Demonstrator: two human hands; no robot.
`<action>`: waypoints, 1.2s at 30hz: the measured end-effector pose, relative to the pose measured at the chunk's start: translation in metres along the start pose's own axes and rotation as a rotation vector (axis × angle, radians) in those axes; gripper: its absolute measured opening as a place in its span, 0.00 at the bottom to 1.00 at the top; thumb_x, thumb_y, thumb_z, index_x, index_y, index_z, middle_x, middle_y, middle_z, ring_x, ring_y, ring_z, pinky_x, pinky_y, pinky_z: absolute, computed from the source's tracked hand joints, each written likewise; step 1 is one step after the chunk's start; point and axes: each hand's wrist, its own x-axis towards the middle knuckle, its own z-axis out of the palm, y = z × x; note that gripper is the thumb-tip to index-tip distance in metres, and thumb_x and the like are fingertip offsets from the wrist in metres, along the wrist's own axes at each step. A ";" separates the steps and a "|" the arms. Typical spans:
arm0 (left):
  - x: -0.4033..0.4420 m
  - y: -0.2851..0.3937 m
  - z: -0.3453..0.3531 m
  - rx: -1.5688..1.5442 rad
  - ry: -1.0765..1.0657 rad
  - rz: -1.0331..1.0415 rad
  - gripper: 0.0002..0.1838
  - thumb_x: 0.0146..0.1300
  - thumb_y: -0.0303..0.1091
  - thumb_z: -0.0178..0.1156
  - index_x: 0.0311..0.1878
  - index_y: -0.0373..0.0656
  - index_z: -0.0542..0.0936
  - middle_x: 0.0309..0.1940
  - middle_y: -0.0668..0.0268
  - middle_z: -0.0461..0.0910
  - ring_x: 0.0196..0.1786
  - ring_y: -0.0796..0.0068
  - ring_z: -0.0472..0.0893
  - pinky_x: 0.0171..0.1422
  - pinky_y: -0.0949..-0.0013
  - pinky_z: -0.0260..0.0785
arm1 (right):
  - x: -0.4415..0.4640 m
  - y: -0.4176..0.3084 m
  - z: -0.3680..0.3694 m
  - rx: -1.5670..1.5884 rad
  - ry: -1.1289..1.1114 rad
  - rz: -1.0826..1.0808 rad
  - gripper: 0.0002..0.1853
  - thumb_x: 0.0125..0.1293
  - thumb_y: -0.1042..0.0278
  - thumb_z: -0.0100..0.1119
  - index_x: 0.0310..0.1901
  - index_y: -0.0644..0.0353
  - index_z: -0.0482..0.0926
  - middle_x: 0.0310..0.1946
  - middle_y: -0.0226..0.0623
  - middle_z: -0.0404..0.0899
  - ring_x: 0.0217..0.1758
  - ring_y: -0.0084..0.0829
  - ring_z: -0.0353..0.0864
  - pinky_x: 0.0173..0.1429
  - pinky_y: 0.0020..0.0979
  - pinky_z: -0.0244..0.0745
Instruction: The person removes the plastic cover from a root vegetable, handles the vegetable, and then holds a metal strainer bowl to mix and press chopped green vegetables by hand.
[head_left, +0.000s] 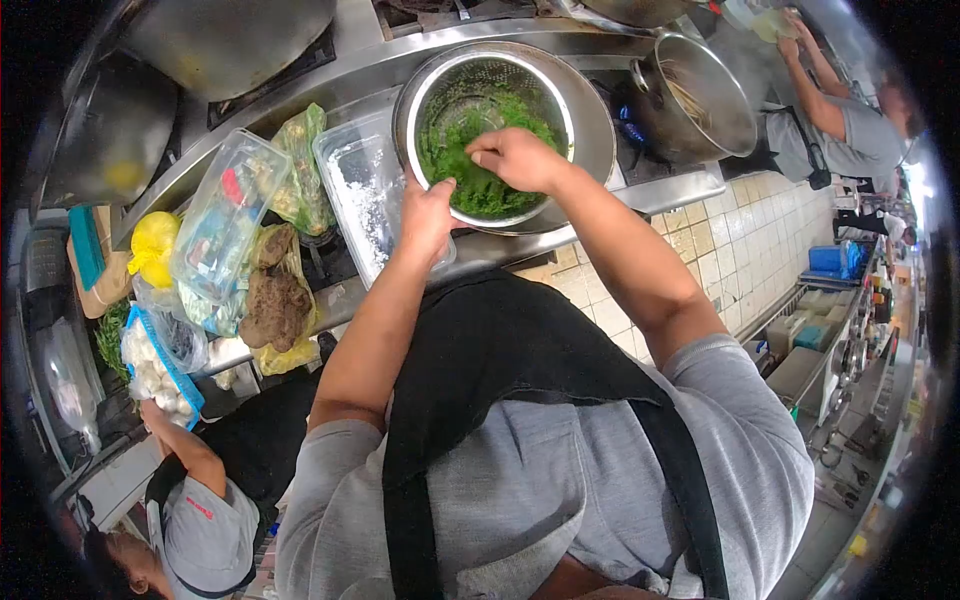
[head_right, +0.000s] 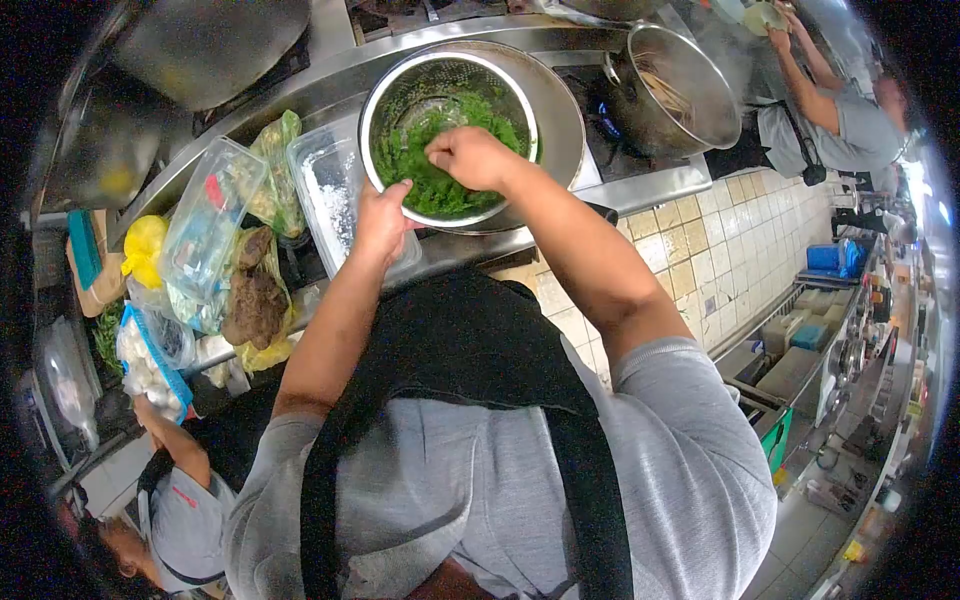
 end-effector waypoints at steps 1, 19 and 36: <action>0.001 0.001 -0.001 0.005 -0.008 -0.001 0.26 0.66 0.22 0.48 0.68 0.37 0.58 0.55 0.46 0.74 0.45 0.50 0.85 0.36 0.53 0.87 | -0.004 -0.009 -0.007 0.095 -0.071 0.042 0.13 0.67 0.63 0.58 0.50 0.55 0.84 0.47 0.49 0.83 0.55 0.50 0.80 0.63 0.45 0.72; 0.002 0.001 0.010 -0.067 0.037 0.028 0.23 0.68 0.23 0.50 0.66 0.35 0.61 0.55 0.46 0.75 0.48 0.48 0.84 0.37 0.52 0.87 | 0.004 0.017 0.018 0.563 0.275 0.189 0.23 0.68 0.59 0.61 0.57 0.68 0.79 0.54 0.48 0.82 0.57 0.40 0.81 0.65 0.34 0.71; 0.000 0.006 -0.001 -0.042 0.012 -0.020 0.27 0.62 0.22 0.50 0.66 0.34 0.62 0.51 0.48 0.75 0.43 0.54 0.85 0.32 0.56 0.86 | 0.004 -0.028 -0.017 0.704 -0.122 0.429 0.10 0.67 0.69 0.53 0.44 0.63 0.81 0.36 0.35 0.84 0.36 0.27 0.80 0.39 0.32 0.78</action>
